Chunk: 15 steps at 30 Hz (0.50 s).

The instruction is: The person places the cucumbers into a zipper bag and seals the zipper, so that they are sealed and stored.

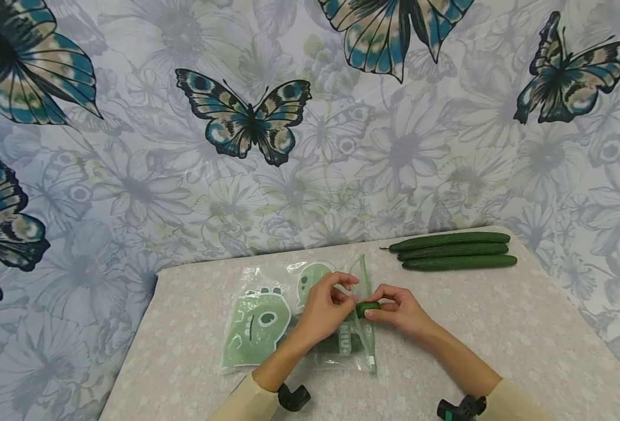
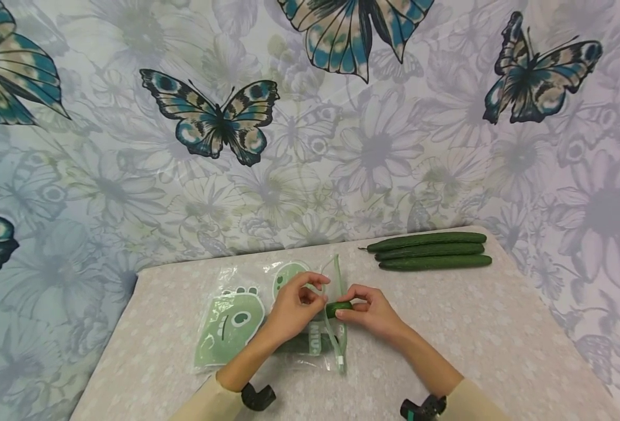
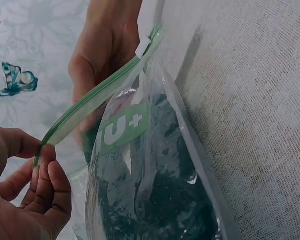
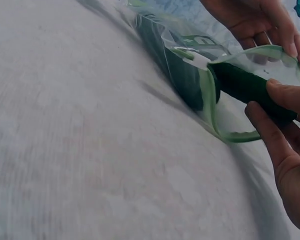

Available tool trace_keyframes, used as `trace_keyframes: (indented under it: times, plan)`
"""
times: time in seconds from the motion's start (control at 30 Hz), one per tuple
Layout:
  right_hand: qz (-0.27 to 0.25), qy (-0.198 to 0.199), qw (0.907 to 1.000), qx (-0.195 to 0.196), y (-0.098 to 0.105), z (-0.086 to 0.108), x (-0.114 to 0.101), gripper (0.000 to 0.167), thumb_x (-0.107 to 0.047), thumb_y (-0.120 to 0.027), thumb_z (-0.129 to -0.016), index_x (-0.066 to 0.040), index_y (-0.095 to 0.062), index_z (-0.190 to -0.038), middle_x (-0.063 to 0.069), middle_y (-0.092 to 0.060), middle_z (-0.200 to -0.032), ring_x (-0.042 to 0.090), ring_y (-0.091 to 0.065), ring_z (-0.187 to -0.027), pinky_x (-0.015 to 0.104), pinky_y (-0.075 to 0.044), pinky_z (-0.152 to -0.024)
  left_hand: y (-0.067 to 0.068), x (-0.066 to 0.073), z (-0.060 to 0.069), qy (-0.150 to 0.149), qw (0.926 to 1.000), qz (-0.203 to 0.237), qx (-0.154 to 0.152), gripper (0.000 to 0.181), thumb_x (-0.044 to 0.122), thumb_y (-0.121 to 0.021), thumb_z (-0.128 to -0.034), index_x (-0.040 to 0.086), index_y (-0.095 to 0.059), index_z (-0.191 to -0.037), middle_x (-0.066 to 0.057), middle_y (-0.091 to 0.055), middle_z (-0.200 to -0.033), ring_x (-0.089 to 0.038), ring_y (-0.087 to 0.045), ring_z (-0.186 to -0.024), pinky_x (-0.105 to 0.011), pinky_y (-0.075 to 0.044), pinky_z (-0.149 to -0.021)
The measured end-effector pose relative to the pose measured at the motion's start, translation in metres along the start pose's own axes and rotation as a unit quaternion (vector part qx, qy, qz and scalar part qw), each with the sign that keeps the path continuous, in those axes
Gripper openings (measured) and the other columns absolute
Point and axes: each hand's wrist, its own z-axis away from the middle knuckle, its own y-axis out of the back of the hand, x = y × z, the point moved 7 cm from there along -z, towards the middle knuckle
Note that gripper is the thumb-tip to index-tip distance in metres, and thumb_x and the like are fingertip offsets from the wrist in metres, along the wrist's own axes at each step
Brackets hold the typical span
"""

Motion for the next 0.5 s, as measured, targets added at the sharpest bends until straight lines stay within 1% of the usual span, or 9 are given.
trace_keyframes:
  times: [0.07,0.17,0.23,0.3,0.4,0.5]
  plan:
    - [0.003,0.003,1.0,-0.005,-0.005,-0.004,0.001,0.03,-0.006,-0.077,-0.097,0.009,-0.063,-0.12,-0.005,-0.072,-0.125,0.016,-0.081,-0.1,0.03,-0.064,-0.087,0.0,0.001,0.0,-0.004,1.0,0.002,0.001,0.028,0.01,-0.074,-0.0968,0.018,-0.074,-0.123,-0.006,-0.066,-0.111,-0.006,-0.069,-0.08,-0.022,-0.057,-0.074]
    - [0.014,-0.004,0.9999,-0.001,-0.012,-0.008,0.005,0.03,-0.007,-0.078,-0.097,0.008,-0.065,-0.12,-0.009,-0.072,-0.125,0.014,-0.08,-0.097,0.027,-0.064,-0.084,0.0,0.002,0.0,-0.008,0.9999,0.006,0.003,0.029,0.009,-0.073,-0.0961,0.023,-0.073,-0.122,-0.007,-0.067,-0.112,-0.006,-0.069,-0.081,-0.023,-0.058,-0.075]
    - [0.026,-0.008,0.9996,0.006,-0.015,-0.01,0.007,0.029,-0.009,-0.078,-0.097,0.005,-0.067,-0.12,-0.007,-0.072,-0.125,0.011,-0.079,-0.094,0.026,-0.063,-0.083,0.001,0.002,0.0,-0.009,0.9999,0.009,0.005,0.031,0.008,-0.073,-0.0954,0.025,-0.074,-0.121,-0.007,-0.067,-0.111,-0.006,-0.069,-0.081,-0.023,-0.058,-0.075]
    - [0.049,-0.005,0.9987,0.014,-0.017,-0.011,0.008,0.028,-0.009,-0.079,-0.096,0.002,-0.071,-0.12,-0.001,-0.074,-0.124,0.008,-0.077,-0.088,0.025,-0.062,-0.082,0.002,0.001,0.0,-0.007,0.9999,0.009,0.006,0.031,0.008,-0.073,-0.0959,0.026,-0.073,-0.122,-0.006,-0.067,-0.112,-0.006,-0.07,-0.081,-0.023,-0.058,-0.075]
    - [0.114,0.015,0.9928,0.032,-0.018,-0.01,0.007,0.023,-0.01,-0.081,-0.094,-0.003,-0.078,-0.117,0.01,-0.079,-0.119,0.004,-0.073,-0.084,0.022,-0.061,-0.08,0.003,0.0,0.0,-0.005,0.9999,0.008,0.007,0.03,0.009,-0.073,-0.097,0.026,-0.073,-0.122,-0.008,-0.067,-0.112,-0.006,-0.07,-0.082,-0.023,-0.059,-0.076]
    - [0.193,0.044,0.979,0.047,-0.02,-0.008,0.003,0.019,-0.014,-0.085,-0.092,-0.009,-0.083,-0.111,0.013,-0.078,-0.108,0.001,-0.069,-0.083,0.021,-0.06,-0.078,0.005,-0.001,0.0,-0.005,0.9999,0.007,0.009,0.028,0.01,-0.074,-0.0971,0.024,-0.074,-0.122,-0.012,-0.067,-0.113,-0.005,-0.069,-0.081,-0.022,-0.058,-0.077]
